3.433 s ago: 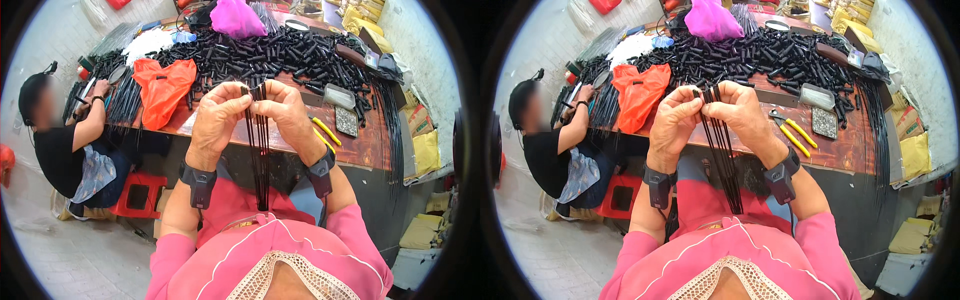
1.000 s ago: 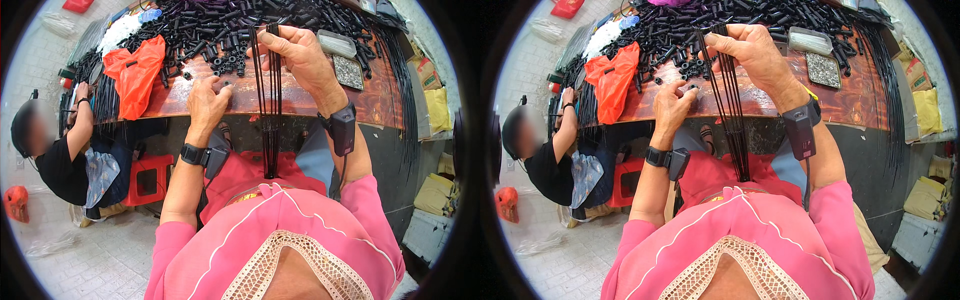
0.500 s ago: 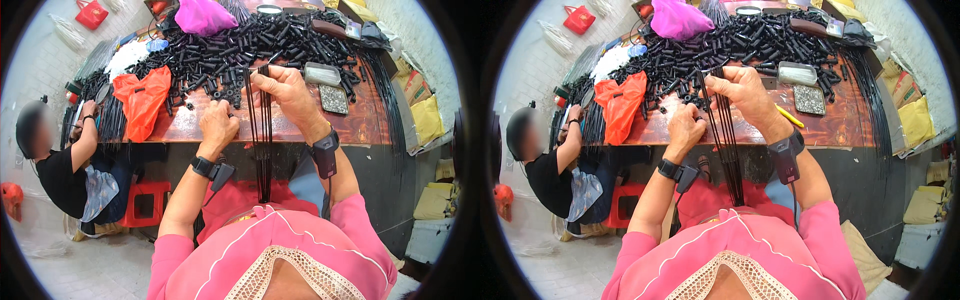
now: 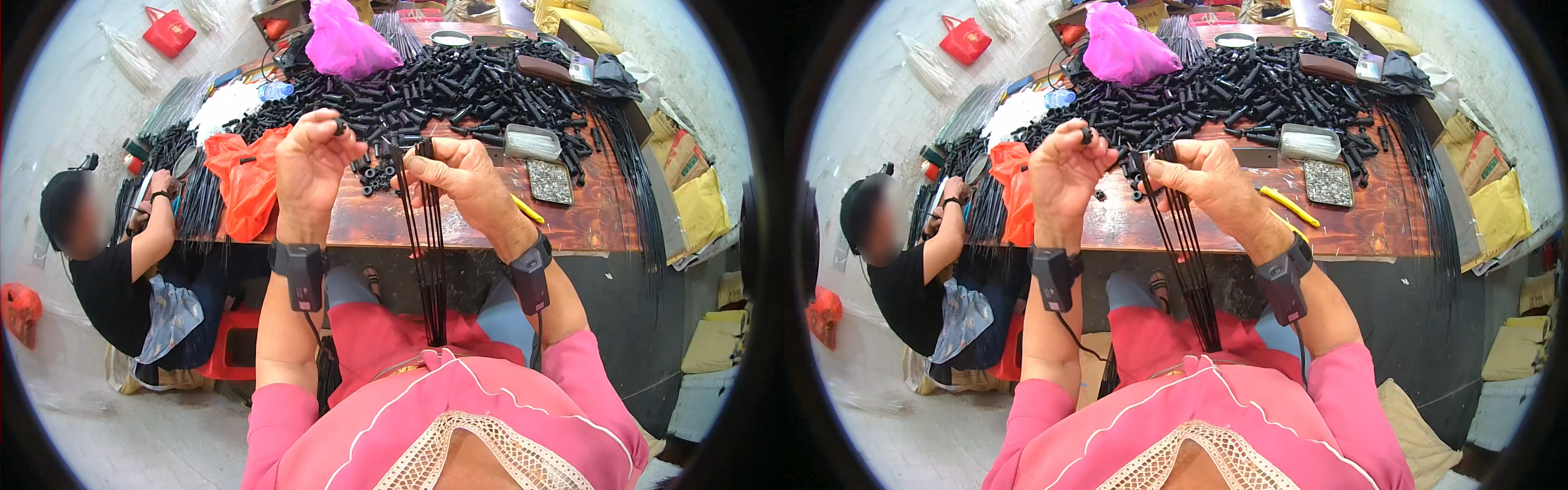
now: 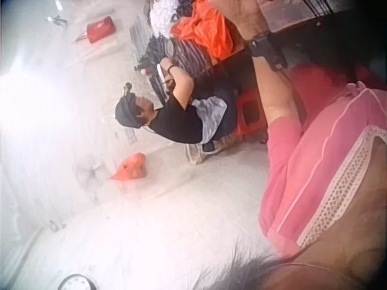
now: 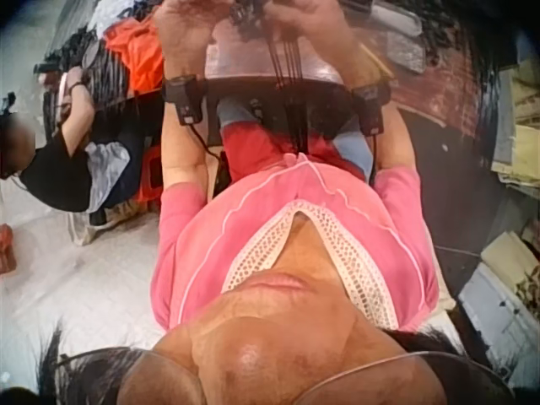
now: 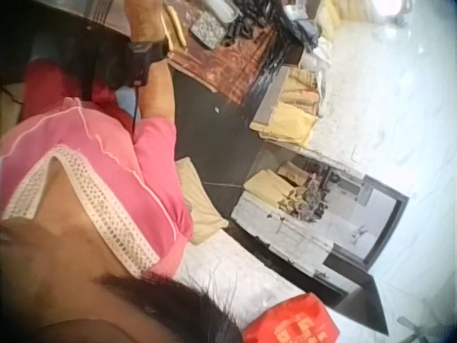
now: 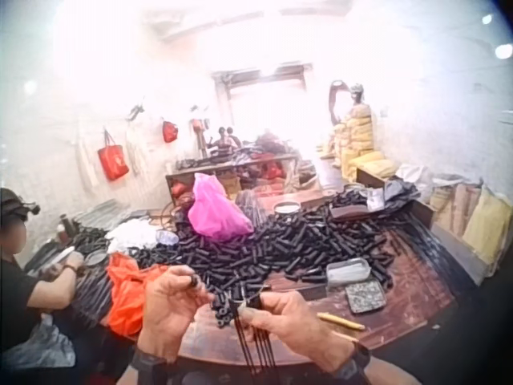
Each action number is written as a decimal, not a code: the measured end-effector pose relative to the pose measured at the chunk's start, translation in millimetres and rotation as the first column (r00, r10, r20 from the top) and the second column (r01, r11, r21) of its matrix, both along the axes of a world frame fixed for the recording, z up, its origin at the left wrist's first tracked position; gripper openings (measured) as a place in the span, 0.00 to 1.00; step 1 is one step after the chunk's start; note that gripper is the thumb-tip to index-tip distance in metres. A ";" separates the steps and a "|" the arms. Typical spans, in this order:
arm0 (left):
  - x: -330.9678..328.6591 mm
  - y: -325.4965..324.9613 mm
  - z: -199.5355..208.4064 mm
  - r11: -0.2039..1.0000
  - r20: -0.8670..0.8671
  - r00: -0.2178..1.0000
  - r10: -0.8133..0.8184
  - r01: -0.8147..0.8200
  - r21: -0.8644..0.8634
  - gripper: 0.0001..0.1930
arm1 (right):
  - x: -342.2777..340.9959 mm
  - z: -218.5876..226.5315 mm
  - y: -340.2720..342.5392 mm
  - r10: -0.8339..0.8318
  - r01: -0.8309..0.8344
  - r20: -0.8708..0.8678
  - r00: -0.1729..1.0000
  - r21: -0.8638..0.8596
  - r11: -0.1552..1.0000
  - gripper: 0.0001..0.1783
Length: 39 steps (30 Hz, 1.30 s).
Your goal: Manually assembling and connecting the metal ribs and plastic components of umbrella frames at a workbench.
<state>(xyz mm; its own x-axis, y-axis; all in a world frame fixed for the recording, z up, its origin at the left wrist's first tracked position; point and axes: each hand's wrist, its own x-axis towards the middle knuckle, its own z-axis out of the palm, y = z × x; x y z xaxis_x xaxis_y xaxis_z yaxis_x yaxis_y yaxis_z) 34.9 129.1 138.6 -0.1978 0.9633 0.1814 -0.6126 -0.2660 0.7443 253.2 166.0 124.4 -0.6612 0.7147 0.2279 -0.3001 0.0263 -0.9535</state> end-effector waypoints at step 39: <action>25.6 -29.4 -7.3 0.992 -0.093 0.988 0.123 -0.126 -0.027 0.09 | -50.4 -6.1 -15.5 -0.101 0.089 0.057 0.993 0.178 0.980 0.09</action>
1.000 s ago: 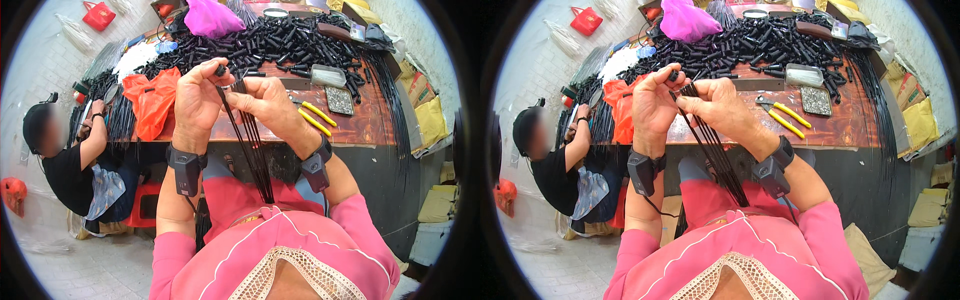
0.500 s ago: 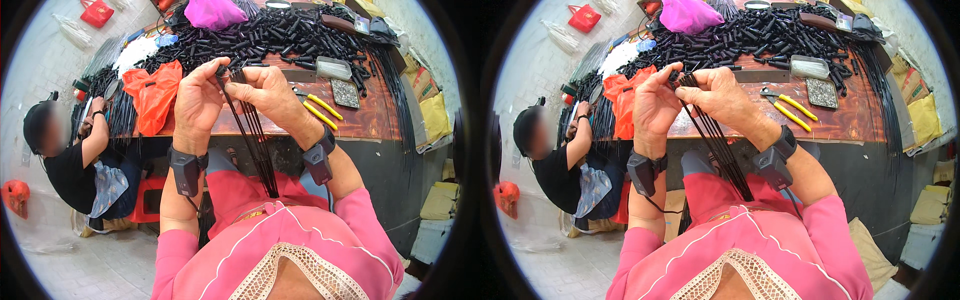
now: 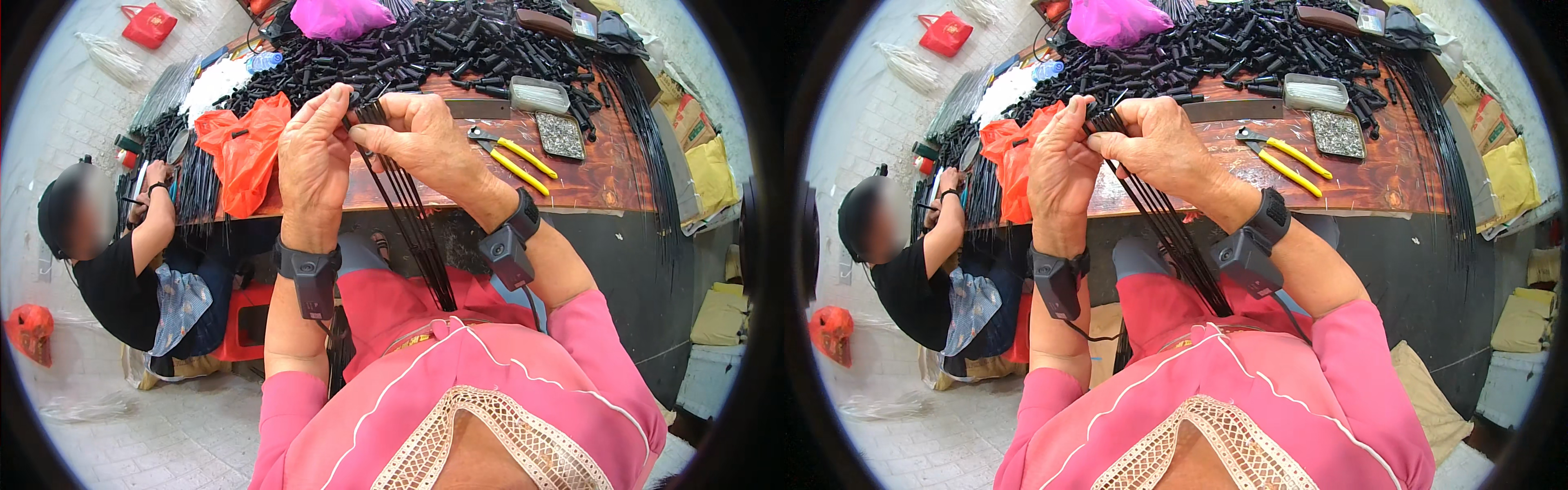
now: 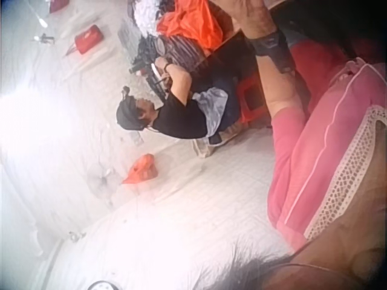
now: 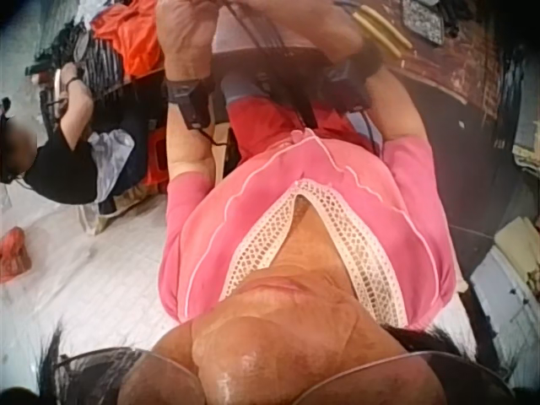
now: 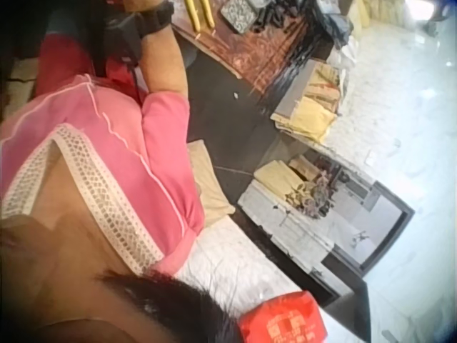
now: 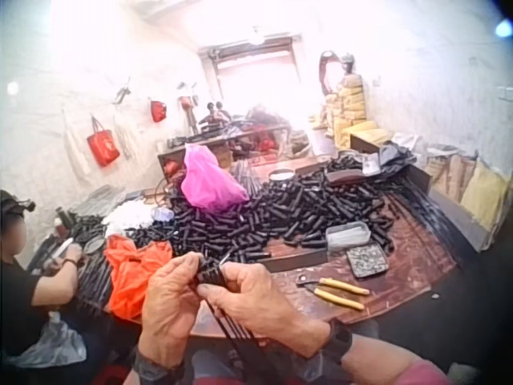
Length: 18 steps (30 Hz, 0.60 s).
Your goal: Manually assembling and connecting the metal ribs and plastic components of umbrella frames at a workbench.
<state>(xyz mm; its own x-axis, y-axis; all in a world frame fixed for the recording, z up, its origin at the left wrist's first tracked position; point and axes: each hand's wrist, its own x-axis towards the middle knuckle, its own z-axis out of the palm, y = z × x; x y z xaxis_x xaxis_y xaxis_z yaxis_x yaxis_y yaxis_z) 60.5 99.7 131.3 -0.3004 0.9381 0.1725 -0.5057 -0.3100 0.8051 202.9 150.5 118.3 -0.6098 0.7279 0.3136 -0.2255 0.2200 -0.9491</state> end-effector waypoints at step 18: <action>-11.6 -5.4 7.8 0.986 0.008 0.990 -0.143 0.143 -0.082 0.09 | -4.7 -1.1 4.9 -0.078 0.080 -0.018 0.997 0.106 0.991 0.14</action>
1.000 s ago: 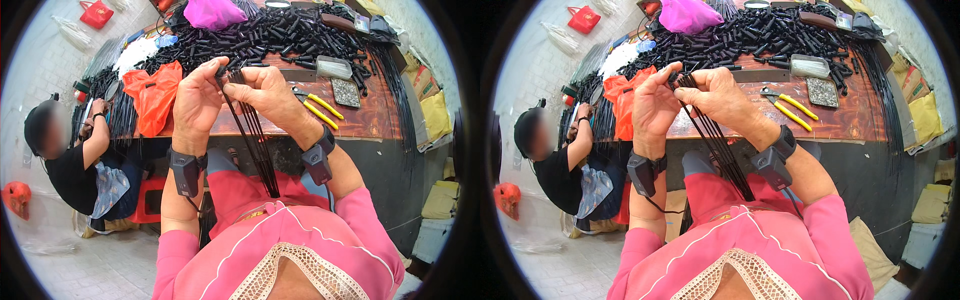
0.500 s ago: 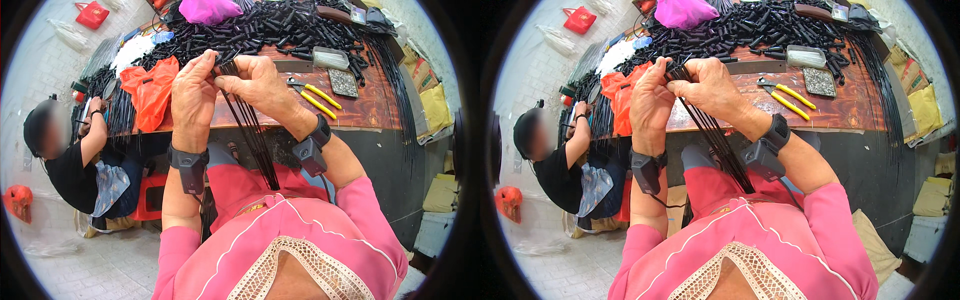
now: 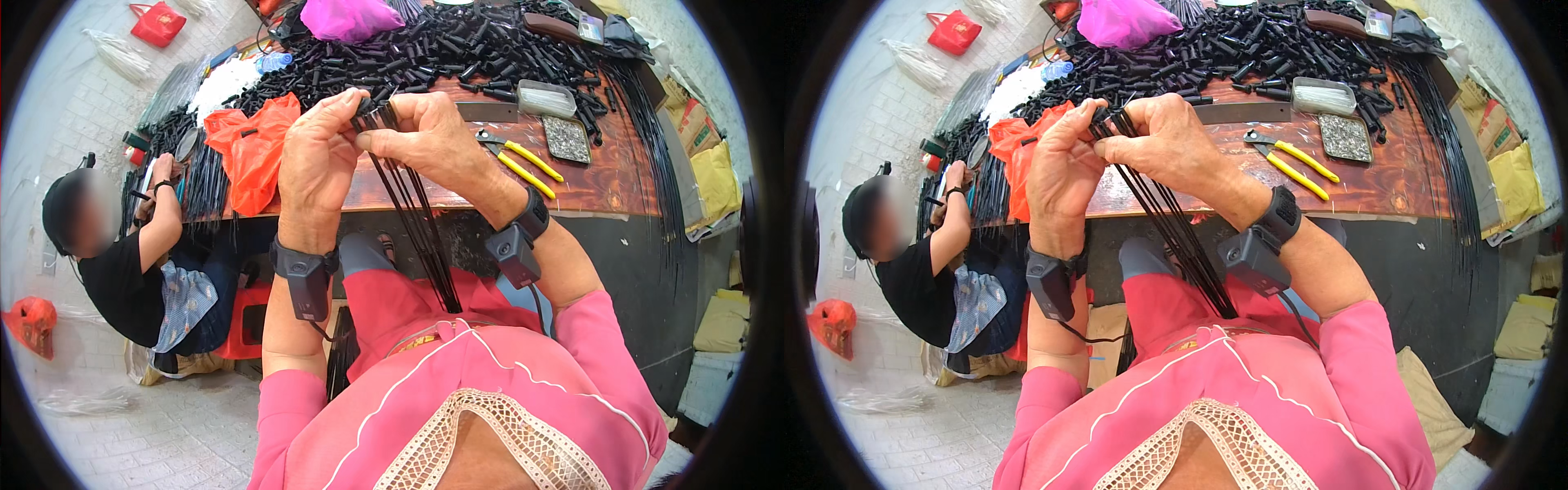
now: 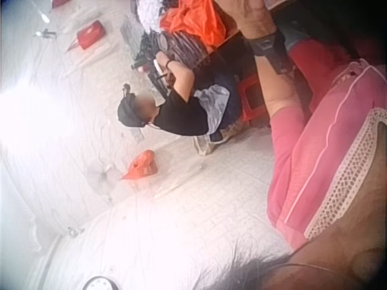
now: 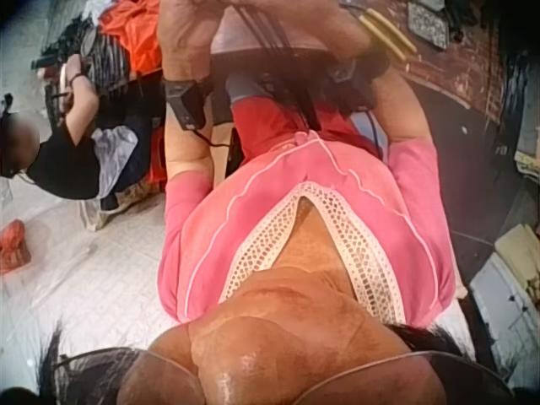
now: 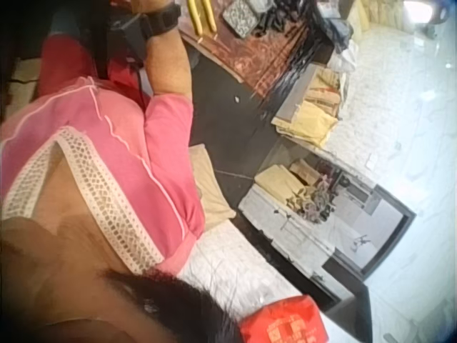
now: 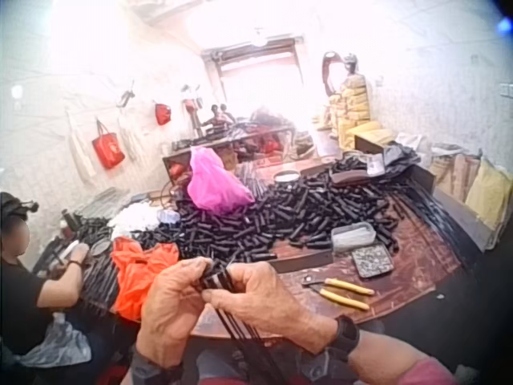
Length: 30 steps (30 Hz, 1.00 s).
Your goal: Manually assembling and connecting the metal ribs and plastic components of umbrella frames at a workbench.
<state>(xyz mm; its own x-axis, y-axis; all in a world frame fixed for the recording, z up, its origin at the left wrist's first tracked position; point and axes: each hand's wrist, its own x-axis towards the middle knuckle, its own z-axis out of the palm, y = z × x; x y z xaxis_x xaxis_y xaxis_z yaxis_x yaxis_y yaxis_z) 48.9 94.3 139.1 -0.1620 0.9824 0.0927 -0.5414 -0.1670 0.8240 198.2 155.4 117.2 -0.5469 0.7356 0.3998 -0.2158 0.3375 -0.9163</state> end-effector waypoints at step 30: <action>7.3 -9.6 -13.4 0.989 -0.136 0.991 -0.012 0.032 0.143 0.13 | 7.1 2.1 13.2 0.356 -0.359 -0.054 0.933 -0.205 0.910 0.08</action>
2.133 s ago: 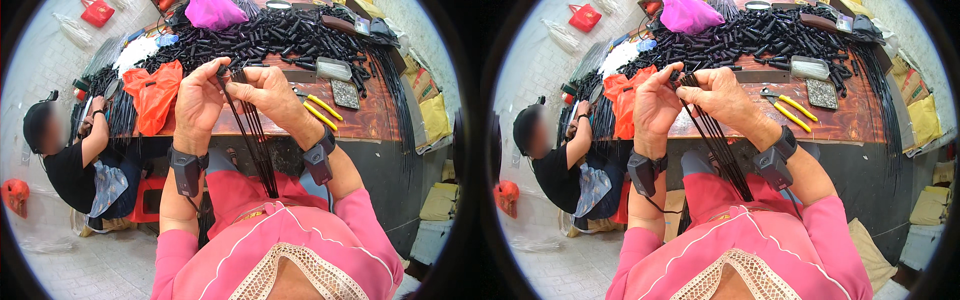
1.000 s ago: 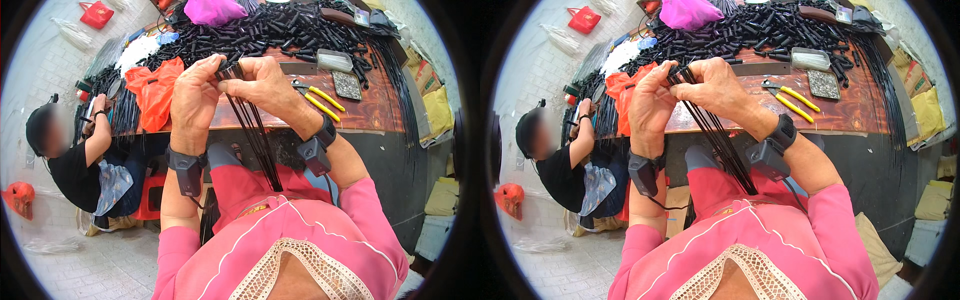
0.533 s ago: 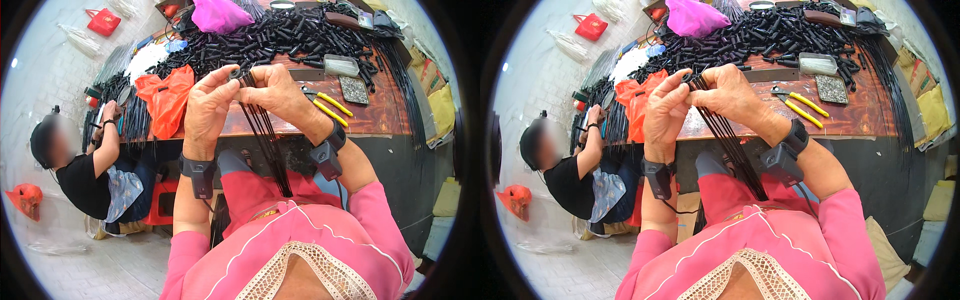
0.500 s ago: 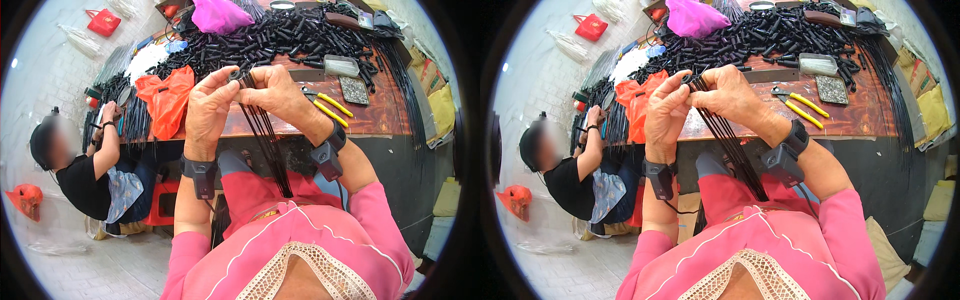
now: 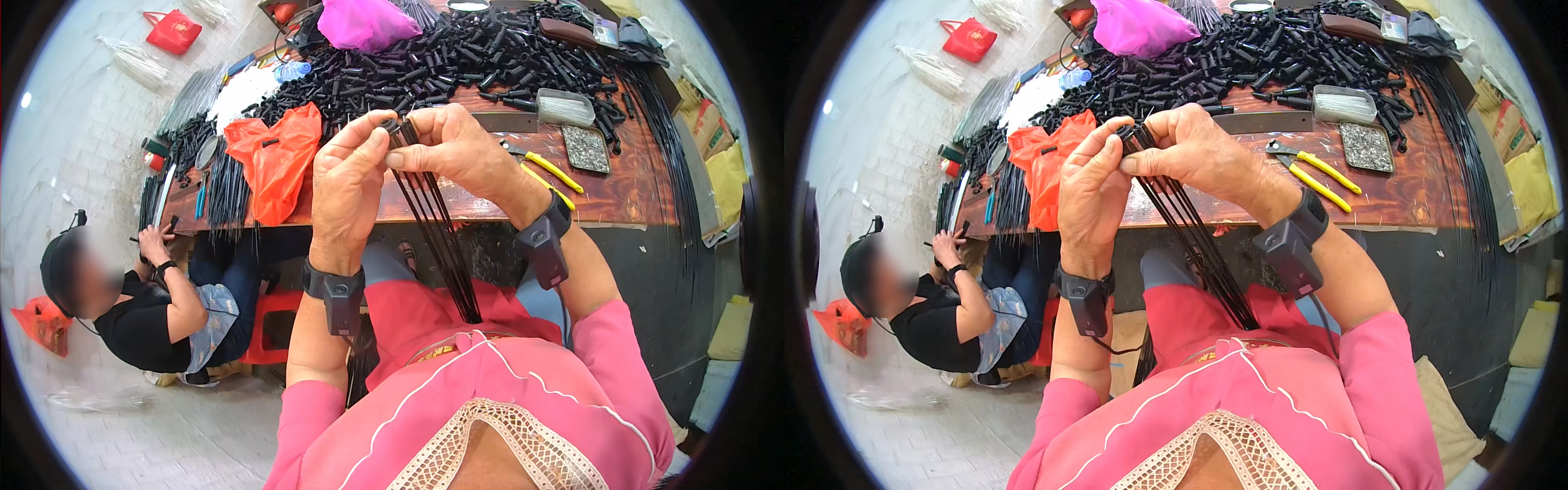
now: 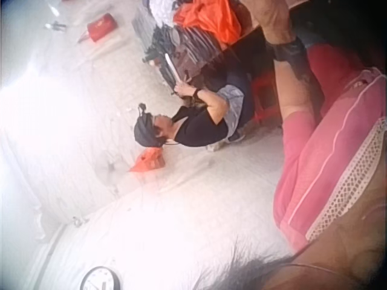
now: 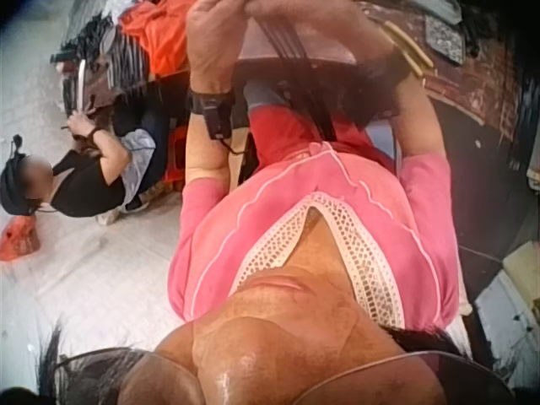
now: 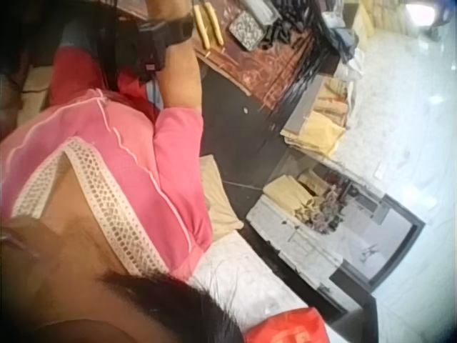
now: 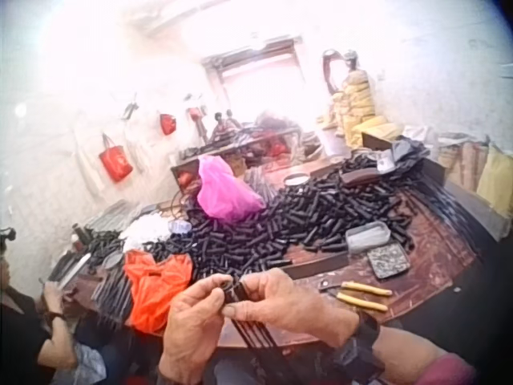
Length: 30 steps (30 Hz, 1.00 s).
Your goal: Manually assembling and connecting the metal ribs and plastic components of umbrella frames at a workbench.
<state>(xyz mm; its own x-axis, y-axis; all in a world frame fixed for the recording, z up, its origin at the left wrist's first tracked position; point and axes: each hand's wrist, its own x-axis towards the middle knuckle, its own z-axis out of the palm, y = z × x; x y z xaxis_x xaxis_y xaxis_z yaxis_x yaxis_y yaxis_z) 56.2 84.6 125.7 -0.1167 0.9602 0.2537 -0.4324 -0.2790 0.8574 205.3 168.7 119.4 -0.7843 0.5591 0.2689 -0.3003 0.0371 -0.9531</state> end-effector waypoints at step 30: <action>8.9 0.5 -11.7 0.989 0.119 0.990 -0.075 0.059 0.132 0.13 | 28.7 19.1 -5.2 -0.065 0.060 0.130 0.989 0.046 0.997 0.17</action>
<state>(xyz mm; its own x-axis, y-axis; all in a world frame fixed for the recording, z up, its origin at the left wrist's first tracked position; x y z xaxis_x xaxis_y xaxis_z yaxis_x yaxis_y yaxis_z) 65.1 85.1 114.0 -0.0909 0.9275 0.3626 -0.5537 -0.3497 0.7557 234.0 163.5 138.5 -0.7783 0.5983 0.1904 -0.1687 0.0929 -0.9813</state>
